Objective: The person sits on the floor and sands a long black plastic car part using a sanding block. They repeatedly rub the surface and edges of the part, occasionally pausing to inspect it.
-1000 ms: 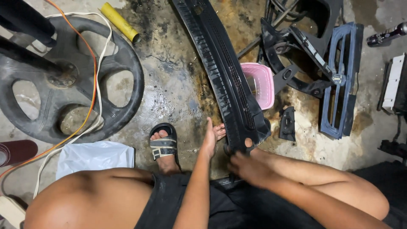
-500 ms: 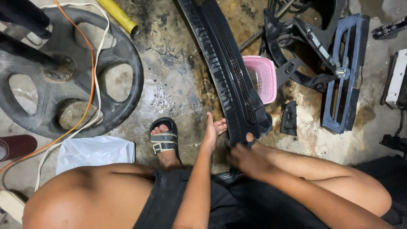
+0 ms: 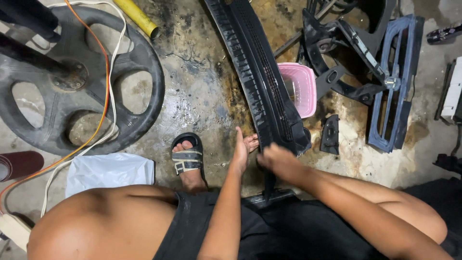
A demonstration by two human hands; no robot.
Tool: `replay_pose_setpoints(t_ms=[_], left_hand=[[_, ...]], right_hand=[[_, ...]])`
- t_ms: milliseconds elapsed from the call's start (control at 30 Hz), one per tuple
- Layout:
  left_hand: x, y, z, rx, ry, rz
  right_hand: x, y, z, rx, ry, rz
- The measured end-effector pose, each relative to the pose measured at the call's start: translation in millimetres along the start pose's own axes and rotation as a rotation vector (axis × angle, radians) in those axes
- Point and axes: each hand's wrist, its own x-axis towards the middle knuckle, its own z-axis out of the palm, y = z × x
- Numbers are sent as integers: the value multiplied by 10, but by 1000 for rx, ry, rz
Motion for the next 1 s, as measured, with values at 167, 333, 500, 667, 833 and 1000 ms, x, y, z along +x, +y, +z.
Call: replay_pose_setpoints(t_ms=[167,333,500,667,833,1000], left_hand=[[321,-224,-126,-75,-38,10],[228,-196,-82,-28,-34,1],[259,-177,-113,-55,-31,9],[302,-209,-81,-67,-41,18],[94,-51,18,-45,-33,19],[140,-55,-30,-15,-31,17]], right_hand=[[-419,-556,-73,240,-364,147],[344,2,-116,105,-295,466],[15,-558,-261,-151,-624,203],[-341,-707,115,49,-535,116],[-190,-691,-122,79,-520,307],[-480,-725,340,133,-657,32]])
